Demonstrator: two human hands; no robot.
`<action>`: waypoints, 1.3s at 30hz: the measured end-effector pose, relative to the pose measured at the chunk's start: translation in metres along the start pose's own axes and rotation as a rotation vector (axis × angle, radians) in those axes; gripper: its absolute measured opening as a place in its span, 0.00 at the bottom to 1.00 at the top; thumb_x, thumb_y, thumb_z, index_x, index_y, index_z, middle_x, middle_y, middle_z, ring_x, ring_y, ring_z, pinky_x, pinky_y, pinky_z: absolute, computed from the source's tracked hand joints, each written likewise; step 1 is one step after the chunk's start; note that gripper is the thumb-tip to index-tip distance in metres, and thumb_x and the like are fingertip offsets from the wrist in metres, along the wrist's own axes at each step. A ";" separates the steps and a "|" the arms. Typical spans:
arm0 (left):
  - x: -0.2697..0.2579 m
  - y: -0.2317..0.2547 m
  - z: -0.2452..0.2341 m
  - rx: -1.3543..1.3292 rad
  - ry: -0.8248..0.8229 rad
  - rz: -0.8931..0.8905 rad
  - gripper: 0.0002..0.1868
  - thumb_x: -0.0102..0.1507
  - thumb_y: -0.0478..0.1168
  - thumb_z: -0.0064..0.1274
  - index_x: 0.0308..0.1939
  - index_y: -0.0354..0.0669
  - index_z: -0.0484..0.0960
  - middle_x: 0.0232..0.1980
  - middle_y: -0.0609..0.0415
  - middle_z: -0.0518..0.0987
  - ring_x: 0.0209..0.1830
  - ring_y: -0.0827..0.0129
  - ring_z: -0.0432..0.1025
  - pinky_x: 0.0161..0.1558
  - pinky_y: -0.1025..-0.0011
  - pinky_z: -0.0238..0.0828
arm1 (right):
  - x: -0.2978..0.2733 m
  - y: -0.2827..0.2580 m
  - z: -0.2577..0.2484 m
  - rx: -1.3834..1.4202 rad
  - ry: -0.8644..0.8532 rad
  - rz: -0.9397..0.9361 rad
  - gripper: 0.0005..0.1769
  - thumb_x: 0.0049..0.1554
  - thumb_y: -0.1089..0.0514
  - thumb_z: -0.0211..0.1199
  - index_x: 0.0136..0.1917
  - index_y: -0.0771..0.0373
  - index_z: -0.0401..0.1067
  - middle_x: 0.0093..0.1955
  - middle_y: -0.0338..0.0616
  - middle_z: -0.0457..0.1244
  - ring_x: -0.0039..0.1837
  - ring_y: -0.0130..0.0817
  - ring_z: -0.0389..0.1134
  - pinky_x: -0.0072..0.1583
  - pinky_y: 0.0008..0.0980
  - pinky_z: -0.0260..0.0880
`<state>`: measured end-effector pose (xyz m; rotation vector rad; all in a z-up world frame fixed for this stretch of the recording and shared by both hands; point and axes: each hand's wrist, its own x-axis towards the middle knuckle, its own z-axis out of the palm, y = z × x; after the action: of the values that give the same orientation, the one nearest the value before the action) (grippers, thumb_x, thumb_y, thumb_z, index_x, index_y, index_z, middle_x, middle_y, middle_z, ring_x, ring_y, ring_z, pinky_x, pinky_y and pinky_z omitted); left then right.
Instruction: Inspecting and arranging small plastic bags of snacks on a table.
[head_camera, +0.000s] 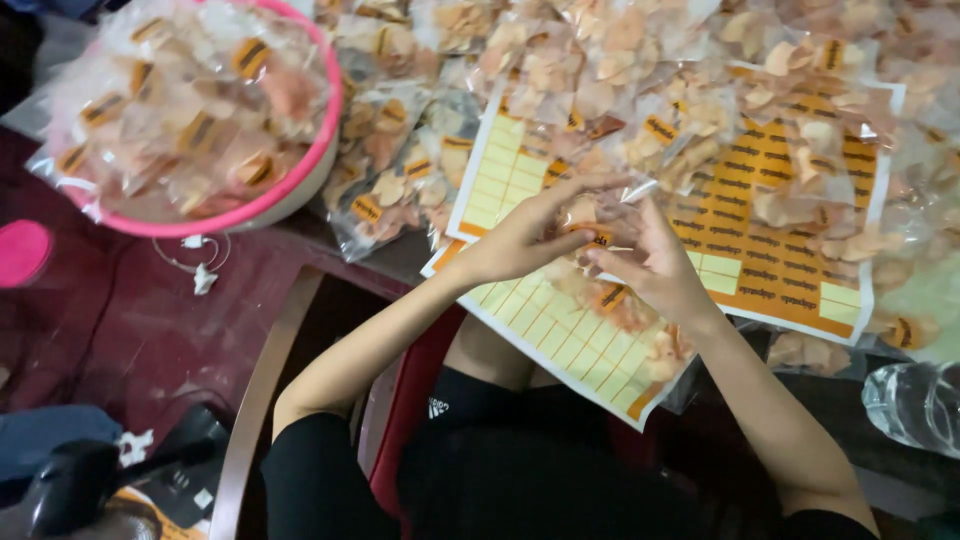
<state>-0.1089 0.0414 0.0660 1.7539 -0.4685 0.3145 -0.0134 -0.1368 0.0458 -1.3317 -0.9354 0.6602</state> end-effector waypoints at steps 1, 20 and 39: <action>-0.009 0.005 0.002 0.006 0.009 -0.002 0.25 0.66 0.32 0.47 0.67 0.47 0.63 0.64 0.46 0.70 0.68 0.54 0.62 0.64 0.55 0.60 | -0.002 0.001 0.004 0.002 -0.011 -0.001 0.36 0.52 0.73 0.57 0.70 0.63 0.48 0.63 0.48 0.56 0.55 0.37 0.66 0.43 0.34 0.76; -0.097 0.079 0.008 -0.250 0.154 -0.178 0.23 0.68 0.32 0.44 0.67 0.50 0.65 0.64 0.52 0.68 0.54 0.64 0.70 0.48 0.67 0.79 | -0.017 -0.018 0.065 -0.007 -0.228 -0.062 0.29 0.53 0.71 0.57 0.66 0.65 0.54 0.56 0.50 0.61 0.50 0.37 0.67 0.42 0.36 0.75; -0.076 0.054 0.004 -0.363 0.084 -0.085 0.27 0.66 0.26 0.40 0.70 0.47 0.62 0.71 0.49 0.60 0.64 0.50 0.65 0.56 0.58 0.73 | -0.009 -0.050 0.066 -0.122 -0.162 0.004 0.33 0.51 0.71 0.60 0.67 0.61 0.53 0.63 0.52 0.57 0.61 0.43 0.63 0.49 0.46 0.73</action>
<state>-0.2019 0.0384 0.0777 1.3971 -0.3640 0.2259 -0.0800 -0.1186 0.0924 -1.4030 -1.1186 0.7316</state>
